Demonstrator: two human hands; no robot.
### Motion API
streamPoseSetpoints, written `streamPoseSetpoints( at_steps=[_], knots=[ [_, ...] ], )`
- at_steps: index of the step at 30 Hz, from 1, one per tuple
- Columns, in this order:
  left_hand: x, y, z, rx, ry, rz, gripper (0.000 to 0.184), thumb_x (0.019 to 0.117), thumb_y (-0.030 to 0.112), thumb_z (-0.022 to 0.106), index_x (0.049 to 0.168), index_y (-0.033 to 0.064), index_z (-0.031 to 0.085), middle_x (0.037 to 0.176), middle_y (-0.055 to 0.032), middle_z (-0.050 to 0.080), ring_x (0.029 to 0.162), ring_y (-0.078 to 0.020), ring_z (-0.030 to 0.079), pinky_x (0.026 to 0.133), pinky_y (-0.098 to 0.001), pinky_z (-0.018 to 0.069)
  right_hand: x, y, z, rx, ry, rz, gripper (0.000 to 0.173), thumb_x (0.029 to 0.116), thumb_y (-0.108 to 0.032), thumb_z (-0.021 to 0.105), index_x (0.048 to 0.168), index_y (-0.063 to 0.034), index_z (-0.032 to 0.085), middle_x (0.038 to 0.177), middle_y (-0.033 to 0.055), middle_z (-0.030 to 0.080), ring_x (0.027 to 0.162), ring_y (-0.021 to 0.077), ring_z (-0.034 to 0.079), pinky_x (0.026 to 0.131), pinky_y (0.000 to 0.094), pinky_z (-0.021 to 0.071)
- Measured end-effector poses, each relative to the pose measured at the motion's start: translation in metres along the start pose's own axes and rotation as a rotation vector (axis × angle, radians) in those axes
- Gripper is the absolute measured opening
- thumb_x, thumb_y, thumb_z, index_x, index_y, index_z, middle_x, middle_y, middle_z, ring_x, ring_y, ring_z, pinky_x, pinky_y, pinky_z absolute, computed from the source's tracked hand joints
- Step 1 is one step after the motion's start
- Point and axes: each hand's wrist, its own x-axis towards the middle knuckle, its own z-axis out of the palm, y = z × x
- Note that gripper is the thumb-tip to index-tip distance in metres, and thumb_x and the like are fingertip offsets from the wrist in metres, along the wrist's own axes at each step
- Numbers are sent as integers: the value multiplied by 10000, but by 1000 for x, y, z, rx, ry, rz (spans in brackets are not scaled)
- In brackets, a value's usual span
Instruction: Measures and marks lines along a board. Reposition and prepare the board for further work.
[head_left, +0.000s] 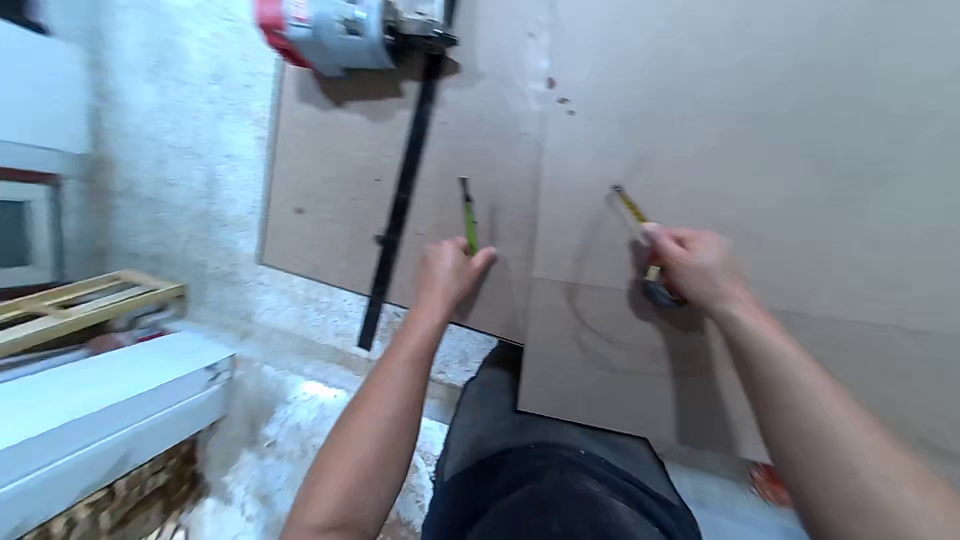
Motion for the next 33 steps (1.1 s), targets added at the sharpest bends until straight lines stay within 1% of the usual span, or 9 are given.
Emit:
streamPoseSetpoints(
  at_steps=[3,7,11,14,16,21,24,29,33],
  knots=[
    [0,-47,-21,3,352,73,509,1007,528,614,971,30,715,851,-152,712,815,-330,713,768,-587,578,-1,31,4,302,176,-54,638,1080,-609,373,889,-117,732,764,31,695,625,158,625,578,432,536],
    [15,-104,-52,-9,358,-100,361,1050,324,587,1313,93,674,1143,-191,723,1079,-402,689,952,-665,520,4,34,9,537,254,-4,611,1084,-589,377,858,-127,708,751,-12,693,621,113,639,573,357,559],
    [30,-114,-58,53,350,-69,270,1053,298,587,1161,104,739,1074,-187,744,1025,-429,704,888,-729,508,8,33,8,469,289,12,626,1091,-566,381,810,-115,713,712,18,683,605,143,624,573,414,534],
    [26,-95,-54,-50,399,-25,260,1032,268,611,1174,73,711,1006,-163,746,898,-352,730,824,-662,555,11,35,6,392,282,13,641,1086,-581,356,789,-143,719,716,13,694,640,157,647,609,467,533],
    [13,-56,-37,-121,319,119,243,1009,213,625,1188,62,688,989,-129,740,826,-276,737,764,-580,610,11,37,6,371,281,11,643,1082,-589,346,788,-157,722,721,1,694,653,152,649,622,476,530],
    [11,51,26,-84,133,635,191,989,166,662,1129,64,743,1050,-67,750,933,-131,737,854,-360,633,10,40,7,396,294,-2,628,1079,-584,368,754,-176,717,694,-11,686,629,147,638,599,473,513],
    [33,74,53,80,194,817,172,1011,166,642,1073,37,738,991,-97,729,958,-213,717,890,-401,600,10,41,6,402,282,5,604,1084,-563,377,756,-187,718,688,-24,677,632,137,633,603,460,507],
    [34,73,54,265,271,841,147,932,176,668,958,33,695,863,-109,692,800,-247,706,724,-427,611,8,42,5,399,282,-12,582,1083,-553,391,747,-206,717,683,-49,672,643,113,633,602,444,499],
    [31,83,45,277,156,812,108,966,158,688,974,56,719,898,-82,687,834,-209,698,765,-405,612,9,42,5,395,277,-16,581,1084,-547,390,734,-211,709,651,-52,642,614,115,609,578,445,472]
  ],
)
